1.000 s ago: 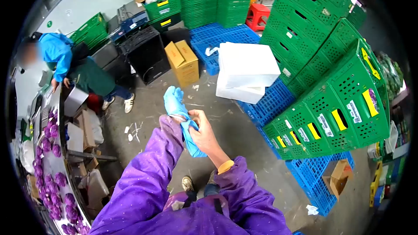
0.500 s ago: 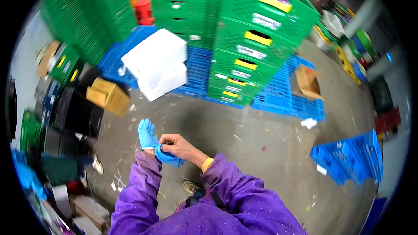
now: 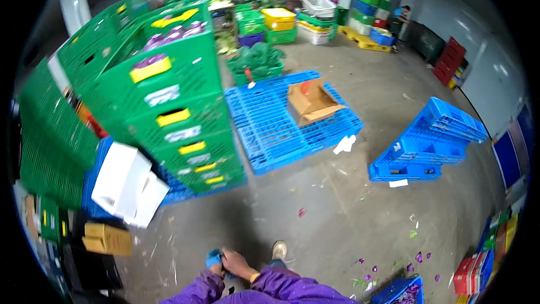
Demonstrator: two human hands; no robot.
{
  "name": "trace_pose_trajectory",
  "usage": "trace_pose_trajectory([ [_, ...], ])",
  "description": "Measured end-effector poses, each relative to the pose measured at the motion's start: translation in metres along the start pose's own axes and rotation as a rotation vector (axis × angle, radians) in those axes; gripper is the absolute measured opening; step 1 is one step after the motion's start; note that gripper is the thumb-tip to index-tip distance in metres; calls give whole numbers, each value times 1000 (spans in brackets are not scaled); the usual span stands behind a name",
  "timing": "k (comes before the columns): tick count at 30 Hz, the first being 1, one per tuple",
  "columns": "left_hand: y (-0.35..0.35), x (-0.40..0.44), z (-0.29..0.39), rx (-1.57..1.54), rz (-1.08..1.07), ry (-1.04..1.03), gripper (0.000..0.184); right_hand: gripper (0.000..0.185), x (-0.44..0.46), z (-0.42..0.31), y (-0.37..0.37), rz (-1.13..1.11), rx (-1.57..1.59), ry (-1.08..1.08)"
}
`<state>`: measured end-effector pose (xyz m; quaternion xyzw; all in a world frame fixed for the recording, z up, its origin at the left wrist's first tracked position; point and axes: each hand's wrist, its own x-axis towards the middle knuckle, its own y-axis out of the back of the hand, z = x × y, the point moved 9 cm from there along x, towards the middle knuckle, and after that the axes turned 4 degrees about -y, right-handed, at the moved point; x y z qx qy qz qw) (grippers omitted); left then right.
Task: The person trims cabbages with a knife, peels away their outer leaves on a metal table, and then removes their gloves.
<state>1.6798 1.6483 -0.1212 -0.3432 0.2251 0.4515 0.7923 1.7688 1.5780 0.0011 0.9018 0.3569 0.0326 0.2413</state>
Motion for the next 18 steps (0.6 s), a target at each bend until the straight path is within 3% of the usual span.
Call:
trace_pose_trajectory([
  [1,-22,11,-17,5,81,68,24,16,11,22,20,-2,3,-49],
  [5,-149,16,-25,310,-72,-225,33,17,41,65,127,53,-1,-189],
  [8,-200,29,-49,398,-193,-183,26,17,50,114,160,237,89,-211],
  [9,-228,11,-48,368,-287,-194,36,14,50,121,172,283,113,-203],
  [12,-291,-14,-30,839,-537,-286,34,12,60,134,200,382,199,-221],
  [13,-309,-24,-22,696,-604,-318,33,9,61,125,215,417,248,-178],
  [14,-295,7,-62,485,-597,-25,28,9,61,121,226,531,222,-111],
  [15,-341,-61,12,817,-538,-179,23,9,62,111,235,400,248,-313],
  [17,-343,-66,33,1140,-537,-513,21,11,74,90,240,385,134,-121],
  [18,-331,-66,44,1005,-440,-623,25,11,84,91,232,325,169,-133],
])
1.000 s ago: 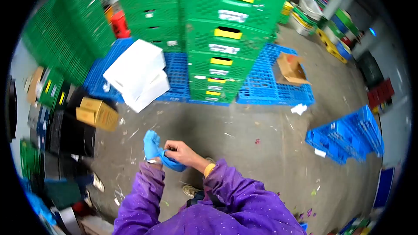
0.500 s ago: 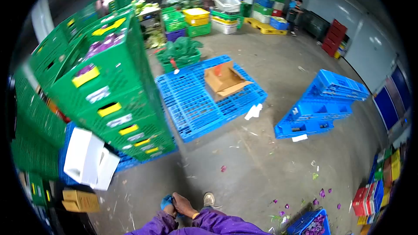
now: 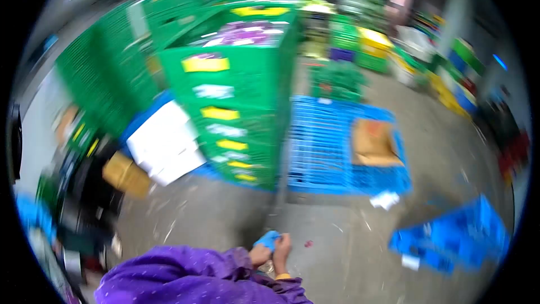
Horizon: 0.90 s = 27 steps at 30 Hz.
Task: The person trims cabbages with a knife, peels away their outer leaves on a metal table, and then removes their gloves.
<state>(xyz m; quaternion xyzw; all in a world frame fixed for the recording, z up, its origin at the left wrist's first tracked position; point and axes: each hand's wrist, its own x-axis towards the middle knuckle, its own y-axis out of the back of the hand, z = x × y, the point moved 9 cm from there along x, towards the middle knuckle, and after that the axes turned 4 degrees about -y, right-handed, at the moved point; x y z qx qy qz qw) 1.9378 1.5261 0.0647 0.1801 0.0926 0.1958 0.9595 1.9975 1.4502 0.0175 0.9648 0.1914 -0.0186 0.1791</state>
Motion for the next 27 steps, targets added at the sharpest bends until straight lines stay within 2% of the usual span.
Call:
trace_pose_trajectory([
  [1,14,-9,-3,-105,209,-130,29,11,3,-9,-11,-51,-10,0],
  [2,23,-7,-20,-6,204,22,30,12,5,-17,-24,-68,-19,-5],
  [4,76,-42,5,-194,322,134,30,12,3,-26,-65,-182,2,30],
  [7,106,-94,-12,-260,380,350,27,11,21,-15,-111,-303,60,40],
  [8,121,-107,-20,-374,482,338,29,11,27,-12,-127,-350,87,37],
  [10,158,-144,-47,-588,687,305,33,8,11,-50,-159,-522,-33,193],
  [11,176,-156,-61,-588,731,257,38,7,-5,-78,-181,-613,-77,280],
  [12,190,-167,-69,-681,803,216,38,6,-19,-90,-202,-696,97,130],
  [14,206,-195,-93,-812,889,281,40,4,-56,-104,-241,-867,383,-213],
  [15,212,-206,-104,-883,919,234,41,4,-76,-113,-261,-949,378,-215],
  [16,224,-225,-97,-892,919,339,41,5,-92,-118,-276,-1015,377,-220],
  [17,230,-238,-109,-943,987,283,42,6,-107,-124,-291,-1071,377,-224],
  [18,234,-251,-123,-991,1050,223,42,5,-124,-129,-307,-1117,329,-189],
  [21,247,-291,-148,-1013,1120,274,43,5,-170,-149,-347,-1250,208,-35],
  [24,263,-315,-141,-1080,1140,171,42,7,-207,-159,-374,-1287,254,-99],
  [25,265,-319,-139,-1082,1108,134,45,6,-206,-152,-382,-1232,337,-245],
  [27,274,-327,-119,-1062,1033,71,50,5,-185,-128,-398,-1160,297,-356],
])
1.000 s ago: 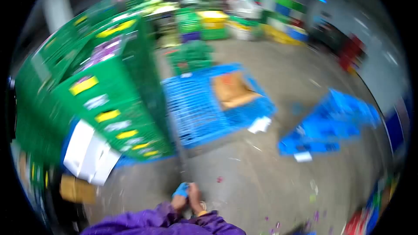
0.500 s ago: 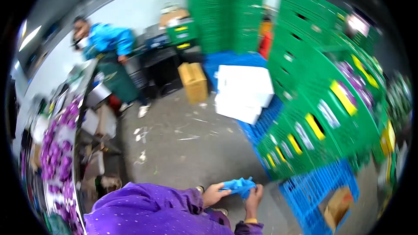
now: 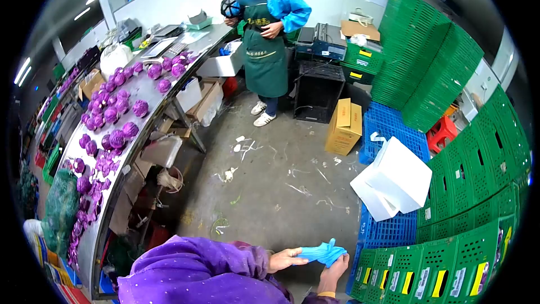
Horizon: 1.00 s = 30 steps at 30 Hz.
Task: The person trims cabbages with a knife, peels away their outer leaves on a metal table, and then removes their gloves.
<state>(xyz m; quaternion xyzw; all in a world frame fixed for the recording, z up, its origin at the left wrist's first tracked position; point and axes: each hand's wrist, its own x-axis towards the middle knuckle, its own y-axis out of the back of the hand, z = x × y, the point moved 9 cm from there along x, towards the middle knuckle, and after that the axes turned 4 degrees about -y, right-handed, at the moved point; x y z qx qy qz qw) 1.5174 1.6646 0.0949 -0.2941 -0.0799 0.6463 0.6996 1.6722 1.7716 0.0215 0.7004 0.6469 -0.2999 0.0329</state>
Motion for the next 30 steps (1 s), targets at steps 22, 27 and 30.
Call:
trace_pose_trajectory([
  [22,5,-83,-151,824,-396,384,39,28,-185,52,138,-699,-703,-749],
  [27,-31,-68,-135,844,-635,421,43,35,-202,6,82,-714,-1152,-295],
  [30,-37,-52,-140,888,-721,403,42,36,-198,33,92,-709,-886,-439],
])
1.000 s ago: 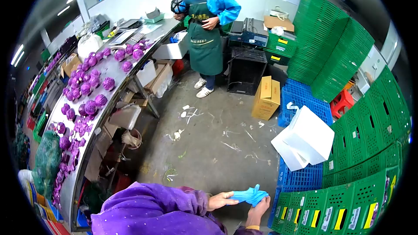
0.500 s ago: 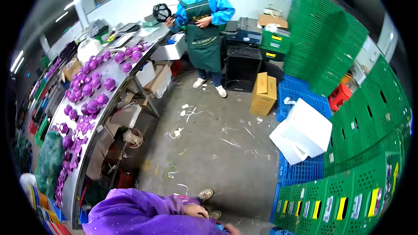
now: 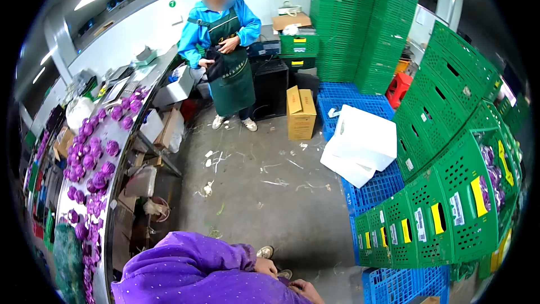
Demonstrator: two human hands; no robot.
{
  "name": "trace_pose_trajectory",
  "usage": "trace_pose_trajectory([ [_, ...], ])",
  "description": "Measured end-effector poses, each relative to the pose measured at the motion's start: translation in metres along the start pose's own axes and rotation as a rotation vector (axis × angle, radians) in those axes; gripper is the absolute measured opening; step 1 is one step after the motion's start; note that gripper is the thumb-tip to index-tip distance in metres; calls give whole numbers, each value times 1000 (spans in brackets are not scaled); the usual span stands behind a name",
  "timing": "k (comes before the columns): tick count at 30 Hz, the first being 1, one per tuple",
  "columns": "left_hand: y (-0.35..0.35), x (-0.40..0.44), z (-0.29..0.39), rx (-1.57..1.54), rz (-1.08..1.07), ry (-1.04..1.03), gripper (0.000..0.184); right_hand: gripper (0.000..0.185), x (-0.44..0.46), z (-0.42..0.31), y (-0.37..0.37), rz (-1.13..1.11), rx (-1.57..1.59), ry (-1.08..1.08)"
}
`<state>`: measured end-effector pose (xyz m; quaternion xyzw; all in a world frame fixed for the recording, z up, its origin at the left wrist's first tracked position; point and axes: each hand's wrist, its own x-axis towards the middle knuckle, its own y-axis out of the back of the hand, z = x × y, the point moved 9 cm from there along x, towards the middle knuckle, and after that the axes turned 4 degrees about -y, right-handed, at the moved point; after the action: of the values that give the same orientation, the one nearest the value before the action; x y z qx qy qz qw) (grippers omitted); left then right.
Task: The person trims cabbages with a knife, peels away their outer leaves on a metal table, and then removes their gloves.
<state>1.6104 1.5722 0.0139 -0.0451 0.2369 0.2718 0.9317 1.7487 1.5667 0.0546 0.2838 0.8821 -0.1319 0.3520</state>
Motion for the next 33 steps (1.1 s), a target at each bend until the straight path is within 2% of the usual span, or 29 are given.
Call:
trace_pose_trajectory([
  [1,1,5,-6,25,-56,40,42,35,0,-2,-4,-27,94,-36],
  [4,4,15,-23,29,-171,141,40,38,-11,-20,-6,-79,97,-94],
  [10,-1,20,-21,-148,-290,43,39,45,14,25,-14,-43,76,-162],
  [11,1,19,-16,-115,-332,106,38,47,8,22,-19,-31,94,-166],
  [13,-2,18,-6,-147,-413,75,38,49,-1,-1,-22,-6,113,-163],
  [15,-9,32,-18,-84,-451,-20,37,53,-7,27,-27,45,74,-39],
  [17,-10,34,-20,-52,-495,-69,38,54,4,92,-39,113,312,-150],
  [19,-8,31,-18,-60,-535,-77,39,54,-1,96,-49,115,370,-167],
  [22,-6,34,-14,106,-580,-156,36,54,-9,90,-53,110,417,-188],
  [25,15,26,-7,260,-594,114,38,54,-11,77,-49,151,426,-192],
  [28,15,31,-17,225,-593,123,39,54,-5,63,-47,196,426,-188],
  [31,3,40,-17,-81,-599,-200,43,55,4,45,-45,244,407,-165],
  [32,-5,43,-26,-159,-636,-138,38,55,7,41,-44,258,402,-160],
  [33,-2,42,-24,-118,-623,-170,38,55,8,35,-42,269,397,-153],
])
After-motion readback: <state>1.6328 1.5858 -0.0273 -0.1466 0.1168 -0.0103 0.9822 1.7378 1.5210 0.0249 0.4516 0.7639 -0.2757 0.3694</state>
